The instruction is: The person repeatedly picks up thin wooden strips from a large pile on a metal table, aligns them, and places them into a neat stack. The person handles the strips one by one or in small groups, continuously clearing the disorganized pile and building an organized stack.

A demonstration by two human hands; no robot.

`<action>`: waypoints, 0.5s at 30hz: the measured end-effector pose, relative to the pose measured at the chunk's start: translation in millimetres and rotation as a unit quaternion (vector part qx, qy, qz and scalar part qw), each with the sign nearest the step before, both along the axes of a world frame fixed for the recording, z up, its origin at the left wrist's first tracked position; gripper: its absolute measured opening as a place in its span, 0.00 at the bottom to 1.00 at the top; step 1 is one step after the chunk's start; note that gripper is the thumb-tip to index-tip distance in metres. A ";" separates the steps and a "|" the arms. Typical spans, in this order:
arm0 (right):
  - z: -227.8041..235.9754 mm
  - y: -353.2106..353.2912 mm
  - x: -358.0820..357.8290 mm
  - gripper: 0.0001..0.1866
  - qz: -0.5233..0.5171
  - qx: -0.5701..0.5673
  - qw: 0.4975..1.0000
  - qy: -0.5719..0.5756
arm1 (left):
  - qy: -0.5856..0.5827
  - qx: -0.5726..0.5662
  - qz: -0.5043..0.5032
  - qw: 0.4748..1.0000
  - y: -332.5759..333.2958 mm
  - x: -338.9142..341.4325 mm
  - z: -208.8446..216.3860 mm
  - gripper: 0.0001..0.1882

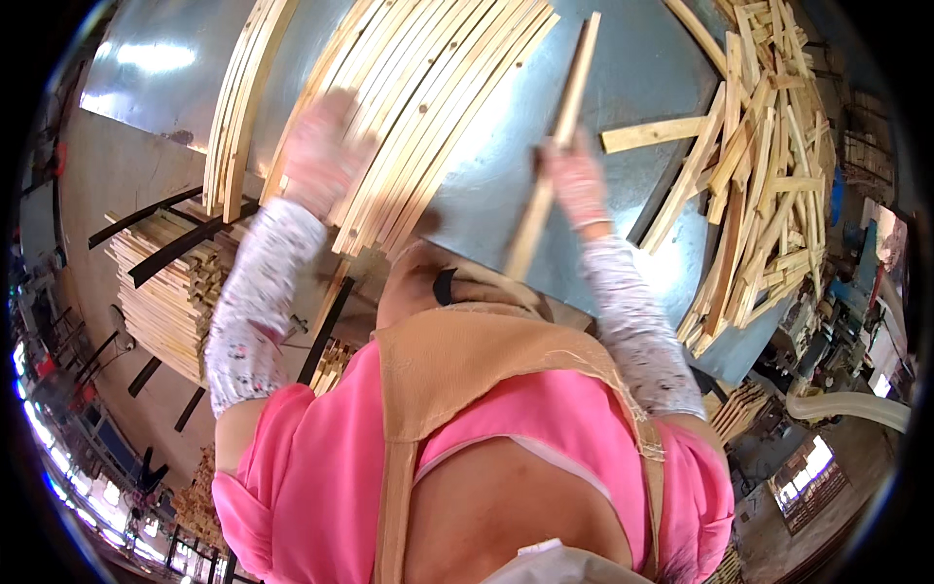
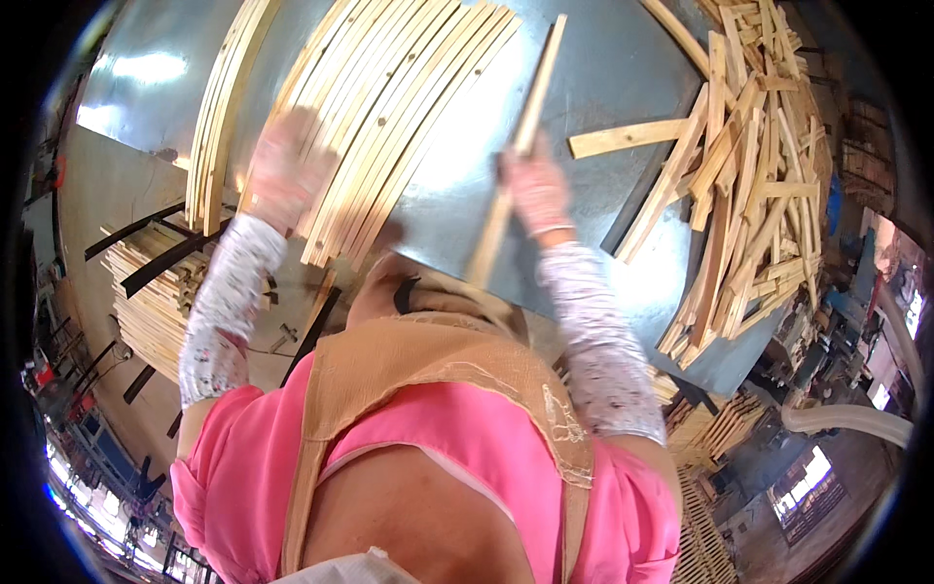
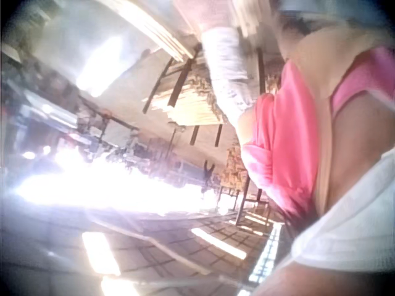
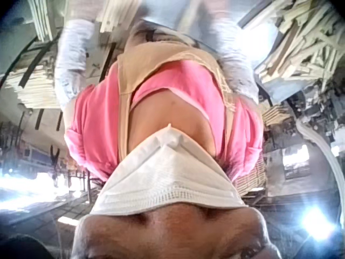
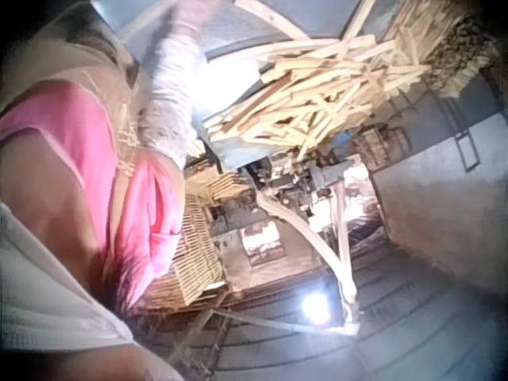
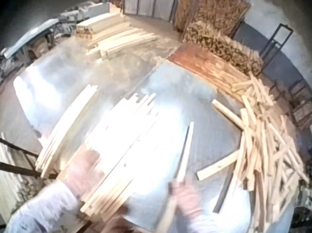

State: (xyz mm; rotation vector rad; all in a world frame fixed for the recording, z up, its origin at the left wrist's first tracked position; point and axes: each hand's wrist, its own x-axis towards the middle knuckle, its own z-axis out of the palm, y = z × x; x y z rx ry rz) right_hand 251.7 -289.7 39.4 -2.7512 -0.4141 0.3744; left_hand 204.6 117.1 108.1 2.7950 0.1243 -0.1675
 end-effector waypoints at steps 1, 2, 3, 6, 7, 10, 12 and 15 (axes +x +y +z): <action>7.1 46.2 -6.4 0.35 -0.060 0.047 0.993 0.087 | -0.054 0.045 -0.076 0.995 -32.7 -19.6 -18.5 0.49; 20.0 88.3 -13.7 0.36 -0.117 0.068 0.979 0.155 | -0.057 0.028 -0.075 0.995 -66.6 -35.6 -21.9 0.51; 38.1 121.8 -14.8 0.38 -0.173 0.063 0.961 0.204 | -0.059 0.010 -0.075 0.995 -92.3 -50.8 -21.0 0.53; 41.6 122.3 0.8 0.44 -0.201 0.181 0.945 0.185 | -0.126 -0.027 -0.087 0.988 -111.9 -74.8 -24.8 0.55; 31.7 113.4 21.8 0.45 -0.181 0.164 0.967 0.072 | -0.051 -0.028 -0.085 0.995 -113.5 -66.6 -19.1 0.56; 38.7 93.0 127.8 0.44 -0.098 0.099 0.984 -0.111 | 0.047 -0.007 -0.071 0.996 -113.9 -64.2 -18.8 0.56; 40.4 83.9 187.4 0.40 -0.067 0.009 0.985 -0.162 | -0.045 0.015 -0.084 0.995 -116.1 -70.0 -31.6 0.53; 38.6 65.2 244.1 0.39 -0.043 -0.014 0.997 -0.065 | -0.091 0.018 -0.065 0.994 -118.3 -71.6 -37.3 0.46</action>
